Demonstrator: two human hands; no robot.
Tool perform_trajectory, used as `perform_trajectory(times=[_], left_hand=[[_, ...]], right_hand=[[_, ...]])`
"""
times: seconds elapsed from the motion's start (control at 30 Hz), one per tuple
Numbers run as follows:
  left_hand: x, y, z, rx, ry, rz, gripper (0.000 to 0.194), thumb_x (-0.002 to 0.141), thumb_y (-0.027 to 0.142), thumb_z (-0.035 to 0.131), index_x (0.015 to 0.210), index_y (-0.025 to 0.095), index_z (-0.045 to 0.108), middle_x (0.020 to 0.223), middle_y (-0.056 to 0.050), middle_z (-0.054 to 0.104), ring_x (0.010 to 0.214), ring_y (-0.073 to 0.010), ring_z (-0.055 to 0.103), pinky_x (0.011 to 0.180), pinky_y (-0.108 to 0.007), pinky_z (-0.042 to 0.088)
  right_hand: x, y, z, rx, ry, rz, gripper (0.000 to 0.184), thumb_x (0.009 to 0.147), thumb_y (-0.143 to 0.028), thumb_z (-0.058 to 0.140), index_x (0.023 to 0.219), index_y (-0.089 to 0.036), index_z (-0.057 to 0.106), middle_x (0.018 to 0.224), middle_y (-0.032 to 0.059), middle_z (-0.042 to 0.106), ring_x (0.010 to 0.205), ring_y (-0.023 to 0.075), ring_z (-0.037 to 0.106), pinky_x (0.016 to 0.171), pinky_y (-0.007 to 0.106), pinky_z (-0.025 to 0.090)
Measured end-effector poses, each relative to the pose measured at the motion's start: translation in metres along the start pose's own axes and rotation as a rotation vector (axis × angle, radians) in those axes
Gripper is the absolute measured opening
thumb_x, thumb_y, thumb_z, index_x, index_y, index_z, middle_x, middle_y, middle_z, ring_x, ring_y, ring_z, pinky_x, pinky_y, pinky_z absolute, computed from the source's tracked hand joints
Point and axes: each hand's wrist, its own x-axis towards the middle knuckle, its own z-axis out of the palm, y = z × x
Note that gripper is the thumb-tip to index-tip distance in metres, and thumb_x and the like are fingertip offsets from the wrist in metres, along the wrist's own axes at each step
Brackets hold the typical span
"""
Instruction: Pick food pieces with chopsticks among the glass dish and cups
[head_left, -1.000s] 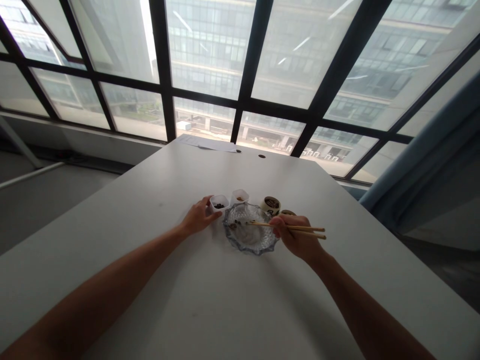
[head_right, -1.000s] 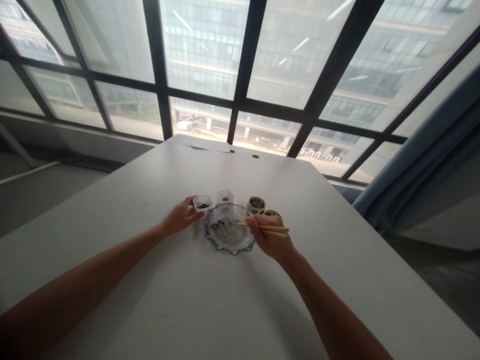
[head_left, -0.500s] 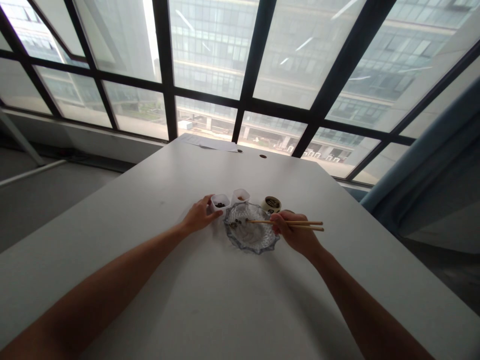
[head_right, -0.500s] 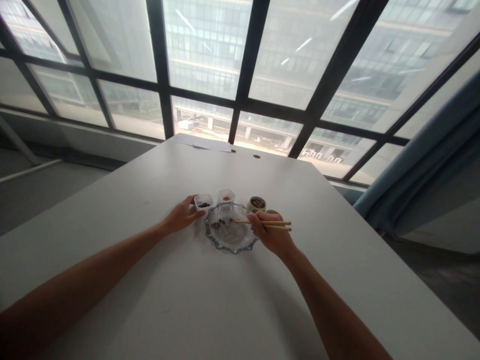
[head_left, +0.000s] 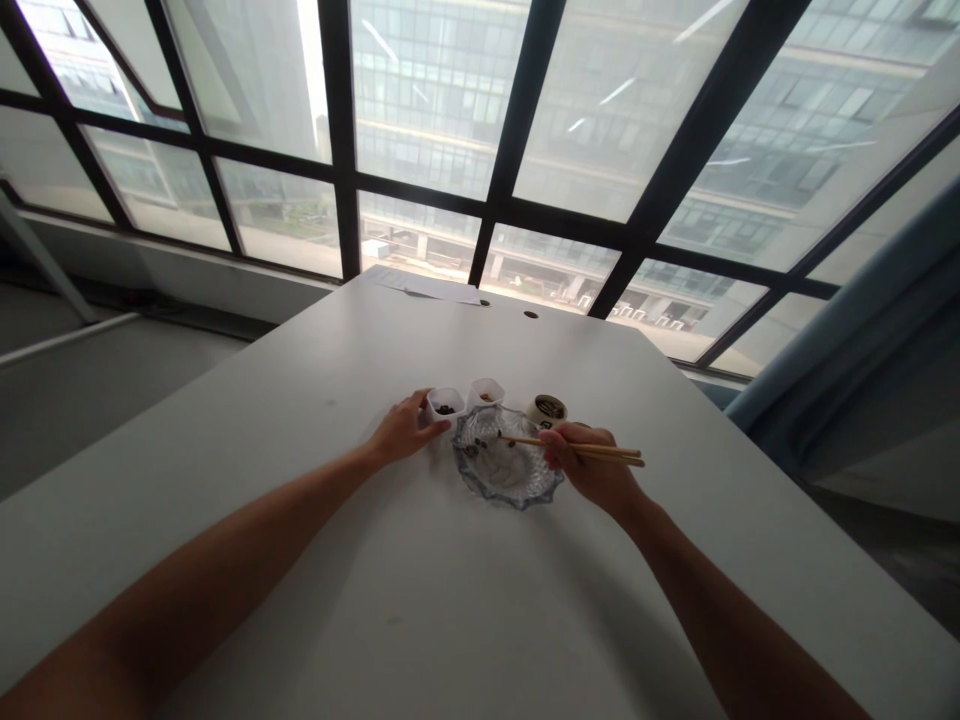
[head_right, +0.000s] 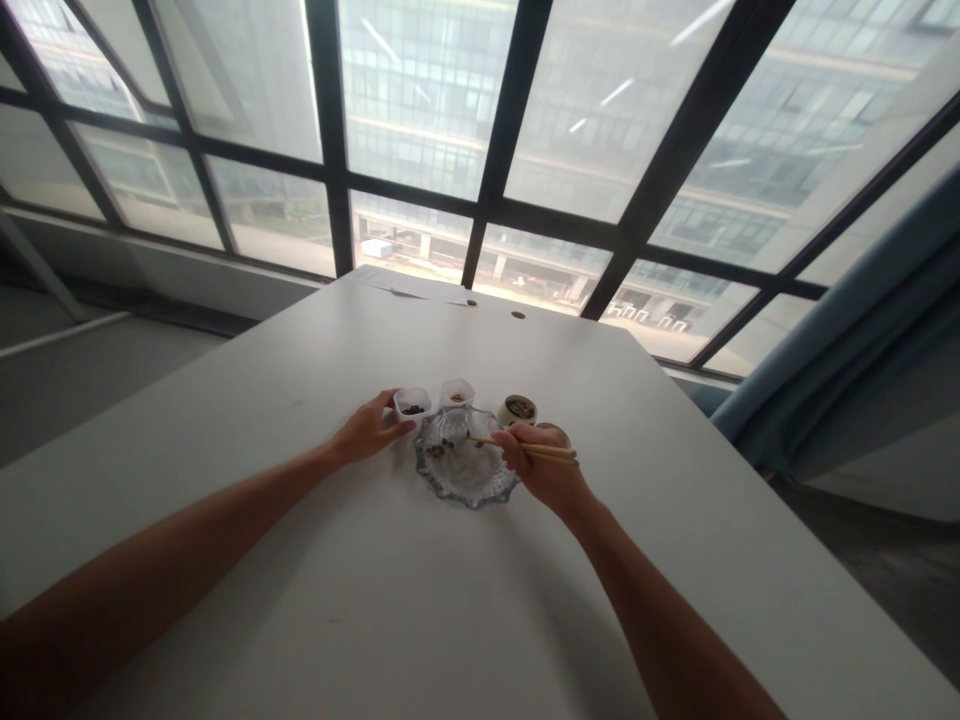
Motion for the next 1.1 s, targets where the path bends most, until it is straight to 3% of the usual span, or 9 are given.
perform_trajectory(times=[0.33, 0.7, 1.0, 1.1], left_hand=[[0.000, 0.001, 0.000, 0.023, -0.004, -0.006, 0.063, 0.077, 0.054, 0.067, 0.128, 0.020, 0.053, 0.110, -0.011, 0.069, 0.101, -0.0280, 0.066, 0.089, -0.040, 0.051], [-0.001, 0.005, -0.002, 0.056, -0.039, -0.014, 0.063, 0.080, 0.053, 0.063, 0.130, 0.016, 0.051, 0.113, -0.013, 0.067, 0.101, -0.0279, 0.064, 0.090, -0.041, 0.049], [-0.001, 0.006, -0.003, 0.069, -0.041, -0.010, 0.064, 0.080, 0.054, 0.063, 0.129, 0.016, 0.051, 0.110, -0.013, 0.067, 0.097, -0.0275, 0.065, 0.087, -0.040, 0.050], [-0.001, 0.006, -0.003, 0.059, -0.036, -0.001, 0.062, 0.080, 0.054, 0.063, 0.129, 0.017, 0.052, 0.109, -0.012, 0.068, 0.097, -0.0274, 0.065, 0.087, -0.040, 0.050]], right_hand=[[0.001, -0.008, -0.003, -0.034, 0.061, -0.062, 0.054, 0.095, -0.061, 0.048, 0.063, -0.020, 0.061, 0.054, 0.0041, 0.064, 0.047, 0.0146, 0.058, 0.050, 0.026, 0.046], [0.001, 0.006, 0.007, 0.070, 0.047, 0.084, 0.057, 0.092, -0.067, 0.047, 0.065, -0.019, 0.061, 0.058, 0.0062, 0.065, 0.048, 0.0161, 0.061, 0.046, 0.025, 0.049], [0.005, 0.013, 0.006, 0.067, 0.000, 0.061, 0.052, 0.091, -0.064, 0.053, 0.070, -0.019, 0.066, 0.060, 0.0060, 0.067, 0.051, 0.0169, 0.063, 0.049, 0.025, 0.053], [0.004, 0.019, 0.010, 0.102, 0.041, 0.084, 0.054, 0.091, -0.065, 0.051, 0.069, -0.019, 0.066, 0.061, 0.0063, 0.067, 0.051, 0.0167, 0.063, 0.049, 0.026, 0.053]])
